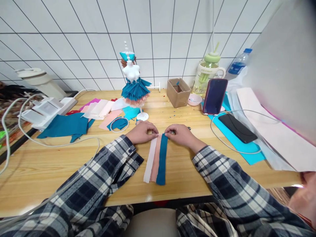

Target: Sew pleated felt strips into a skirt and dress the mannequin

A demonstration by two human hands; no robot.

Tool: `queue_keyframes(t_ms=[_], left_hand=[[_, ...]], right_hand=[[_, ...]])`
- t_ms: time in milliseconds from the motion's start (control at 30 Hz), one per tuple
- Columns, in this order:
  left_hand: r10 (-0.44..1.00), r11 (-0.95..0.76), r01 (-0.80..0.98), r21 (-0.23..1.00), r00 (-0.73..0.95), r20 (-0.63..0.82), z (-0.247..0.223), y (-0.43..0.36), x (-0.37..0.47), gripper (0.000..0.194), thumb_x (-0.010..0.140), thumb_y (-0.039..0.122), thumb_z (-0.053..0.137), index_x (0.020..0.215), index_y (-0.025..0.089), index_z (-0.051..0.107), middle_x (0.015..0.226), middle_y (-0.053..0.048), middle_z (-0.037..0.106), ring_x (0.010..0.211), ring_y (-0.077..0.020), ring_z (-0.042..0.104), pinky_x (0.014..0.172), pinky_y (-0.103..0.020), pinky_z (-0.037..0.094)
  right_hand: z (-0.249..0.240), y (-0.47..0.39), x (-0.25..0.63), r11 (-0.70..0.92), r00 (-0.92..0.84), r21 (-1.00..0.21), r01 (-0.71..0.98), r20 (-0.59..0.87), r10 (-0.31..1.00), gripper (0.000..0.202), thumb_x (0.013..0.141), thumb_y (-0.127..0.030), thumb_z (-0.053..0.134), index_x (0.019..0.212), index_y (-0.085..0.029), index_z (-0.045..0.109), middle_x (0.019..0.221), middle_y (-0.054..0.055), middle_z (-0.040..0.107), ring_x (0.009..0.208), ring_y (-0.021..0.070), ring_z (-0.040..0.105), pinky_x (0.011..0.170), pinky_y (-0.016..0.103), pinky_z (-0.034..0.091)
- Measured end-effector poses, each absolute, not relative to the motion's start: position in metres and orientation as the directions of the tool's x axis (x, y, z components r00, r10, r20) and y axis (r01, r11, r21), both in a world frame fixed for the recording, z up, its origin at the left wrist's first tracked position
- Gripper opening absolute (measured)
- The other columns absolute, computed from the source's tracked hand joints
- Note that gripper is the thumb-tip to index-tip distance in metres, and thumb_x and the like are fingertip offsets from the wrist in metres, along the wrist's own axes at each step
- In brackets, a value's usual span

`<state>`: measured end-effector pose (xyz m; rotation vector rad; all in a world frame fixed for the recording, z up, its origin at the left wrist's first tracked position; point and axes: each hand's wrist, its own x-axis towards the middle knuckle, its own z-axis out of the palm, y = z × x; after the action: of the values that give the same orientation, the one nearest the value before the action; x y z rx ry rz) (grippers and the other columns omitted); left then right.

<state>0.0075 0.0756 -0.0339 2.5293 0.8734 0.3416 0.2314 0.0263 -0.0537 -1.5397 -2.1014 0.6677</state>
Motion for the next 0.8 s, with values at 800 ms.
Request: queue_keyframes(t_ms=[800], left_hand=[[0.659, -0.738, 0.584, 0.337, 0.731, 0.177, -0.043, 0.062, 0.005, 0.016, 0.084, 0.026, 0.057, 0.086, 0.025, 0.073, 0.089, -0.002, 0.073, 0.093, -0.0213, 0.062, 0.092, -0.045, 0.025]], right_hand=[[-0.057, 0.013, 0.223, 0.254, -0.201, -0.519, 0.816, 0.156, 0.967, 0.012, 0.083, -0.025, 0.065, 0.091, -0.028, 0.073, 0.09, -0.003, 0.072, 0.083, 0.0144, 0.063, 0.066, 0.025, 0.041]])
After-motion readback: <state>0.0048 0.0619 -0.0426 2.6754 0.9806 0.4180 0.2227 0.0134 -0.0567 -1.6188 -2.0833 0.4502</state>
